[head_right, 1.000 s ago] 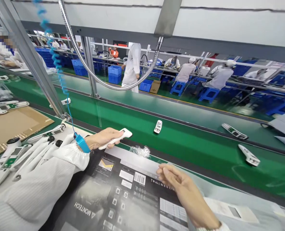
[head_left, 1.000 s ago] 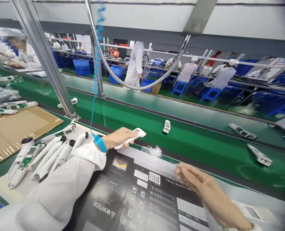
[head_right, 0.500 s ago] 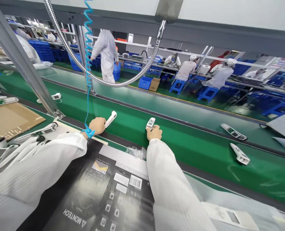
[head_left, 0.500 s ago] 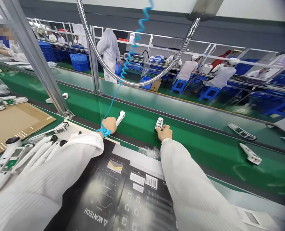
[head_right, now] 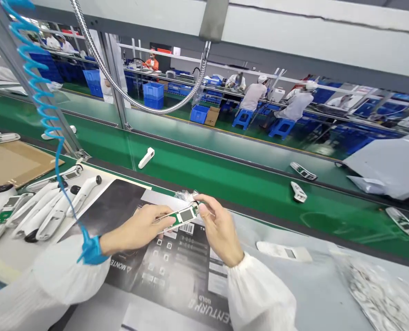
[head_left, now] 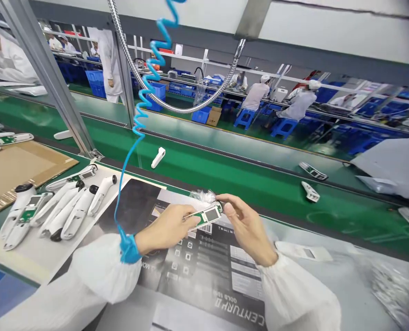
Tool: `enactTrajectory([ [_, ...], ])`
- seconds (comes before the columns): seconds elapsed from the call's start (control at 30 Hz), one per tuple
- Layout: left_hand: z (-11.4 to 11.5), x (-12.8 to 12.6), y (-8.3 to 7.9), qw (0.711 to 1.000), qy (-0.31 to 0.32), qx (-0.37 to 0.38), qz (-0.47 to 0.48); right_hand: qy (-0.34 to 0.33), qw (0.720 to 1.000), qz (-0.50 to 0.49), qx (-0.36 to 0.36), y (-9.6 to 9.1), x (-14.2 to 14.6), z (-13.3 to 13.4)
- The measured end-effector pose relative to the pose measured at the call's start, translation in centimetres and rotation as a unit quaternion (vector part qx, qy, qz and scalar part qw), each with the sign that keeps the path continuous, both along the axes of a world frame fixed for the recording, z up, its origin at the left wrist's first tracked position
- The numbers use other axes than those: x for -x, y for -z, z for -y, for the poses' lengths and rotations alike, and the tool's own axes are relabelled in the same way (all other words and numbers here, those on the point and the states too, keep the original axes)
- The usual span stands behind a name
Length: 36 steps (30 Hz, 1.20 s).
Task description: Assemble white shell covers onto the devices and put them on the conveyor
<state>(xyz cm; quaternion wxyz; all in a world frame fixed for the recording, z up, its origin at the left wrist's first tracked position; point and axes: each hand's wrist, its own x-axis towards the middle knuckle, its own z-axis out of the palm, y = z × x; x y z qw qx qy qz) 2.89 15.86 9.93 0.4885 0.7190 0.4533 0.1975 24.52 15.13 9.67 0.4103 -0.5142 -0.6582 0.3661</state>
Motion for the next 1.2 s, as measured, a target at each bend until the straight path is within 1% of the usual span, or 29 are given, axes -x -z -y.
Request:
enactTrajectory([
  [0.03, 1.0, -0.1, 0.0, 0.999, -0.024, -0.030, -0.024, 0.005, 0.997, 0.054, -0.050, 0.0, 0.1, 0.9],
  [0.07, 1.9, -0.1, 0.1, 0.996, -0.041, -0.061, -0.050, 0.005, 0.989, 0.110, -0.101, 0.1, 0.2, 1.7],
  [0.13, 3.1, 0.0, 0.2, 0.989, -0.061, -0.101, -0.094, 0.003, 0.957, 0.215, -0.193, 0.1, 0.4, 2.8],
  [0.2, 4.0, 0.1, 0.4, 0.983, -0.072, -0.121, -0.116, 0.015, 0.921, 0.288, -0.263, 0.1, 0.7, 3.4],
  [0.33, 4.8, 0.6, 0.7, 0.981, -0.069, -0.150, -0.102, 0.048, 0.867, 0.352, -0.350, -0.4, 1.4, 3.9],
  [0.37, 4.9, 0.7, 0.7, 0.981, -0.068, -0.156, -0.092, 0.057, 0.857, 0.361, -0.362, -0.4, 1.6, 3.9],
  [0.4, 4.9, 0.8, 0.8, 0.983, -0.070, -0.153, -0.077, 0.070, 0.854, 0.364, -0.366, -0.4, 1.9, 4.0],
  [0.43, 4.8, 0.8, 0.8, 0.986, -0.077, -0.139, -0.057, 0.088, 0.859, 0.356, -0.358, -0.3, 2.2, 4.0],
  [0.47, 4.8, 0.8, 0.8, 0.989, -0.088, -0.117, -0.035, 0.108, 0.875, 0.334, -0.333, -0.1, 2.5, 4.1],
  [0.5, 4.7, 0.8, 0.8, 0.991, -0.102, -0.091, -0.011, 0.127, 0.901, 0.296, -0.290, 0.2, 2.8, 4.2],
  [0.57, 4.6, 0.6, 0.9, 0.991, -0.124, -0.034, 0.036, 0.157, 0.958, 0.178, -0.160, 0.9, 3.6, 4.5],
  [0.6, 4.6, 0.5, 1.1, 0.990, -0.133, -0.012, 0.054, 0.168, 0.976, 0.108, -0.089, 1.3, 4.0, 4.5],
  [0.63, 4.7, 0.3, 1.2, 0.988, -0.141, 0.002, 0.066, 0.179, 0.983, 0.041, -0.025, 1.7, 4.5, 4.6],
  [0.67, 4.9, 0.1, 1.4, 0.986, -0.149, 0.011, 0.074, 0.194, 0.980, -0.019, 0.024, 2.1, 4.9, 4.6],
  [0.7, 5.1, -0.2, 1.6, 0.984, -0.156, 0.015, 0.080, 0.214, 0.973, -0.070, 0.057, 2.4, 5.3, 4.5],
  [0.77, 5.6, -0.7, 2.0, 0.981, -0.175, 0.008, 0.086, 0.245, 0.954, -0.143, 0.094, 3.0, 6.1, 4.5],
  [0.83, 6.1, -1.2, 2.4, 0.978, -0.188, -0.008, 0.094, 0.260, 0.942, -0.179, 0.116, 3.3, 6.8, 4.6],
  [0.9, 6.2, -1.5, 3.0, 0.976, -0.197, -0.026, 0.089, 0.257, 0.938, -0.191, 0.134, 3.3, 7.4, 5.0],
  [0.97, 5.9, -1.5, 3.9, 0.973, -0.219, -0.030, 0.068, 0.222, 0.944, -0.189, 0.153, 3.1, 7.7, 5.3],
  [1.0, 5.5, -1.4, 4.4, 0.968, -0.242, -0.015, 0.067, 0.199, 0.951, -0.177, 0.158, 2.9, 7.6, 5.2],
  [1.03, 5.1, -1.2, 5.1, 0.960, -0.268, 0.010, 0.076, 0.184, 0.960, -0.144, 0.154, 2.9, 7.3, 4.8],
  [1.07, 4.7, -0.9, 5.7, 0.951, -0.293, 0.038, 0.094, 0.183, 0.968, -0.094, 0.142, 3.0, 6.8, 4.0],
  [1.1, 4.3, -0.5, 6.3, 0.941, -0.311, 0.062, 0.117, 0.196, 0.972, -0.036, 0.126, 3.2, 6.1, 2.8],
  [1.13, 4.0, -0.2, 6.7, 0.933, -0.322, 0.080, 0.141, 0.218, 0.970, 0.023, 0.110, 3.6, 5.2, 1.2],
  [1.17, 3.8, 0.2, 7.0, 0.926, -0.327, 0.091, 0.165, 0.244, 0.962, 0.080, 0.097, 4.2, 4.3, -0.7],
  [1.2, 3.8, 0.5, 7.0, 0.921, -0.327, 0.099, 0.185, 0.257, 0.955, 0.113, 0.098, 4.8, 3.3, -2.6],
])
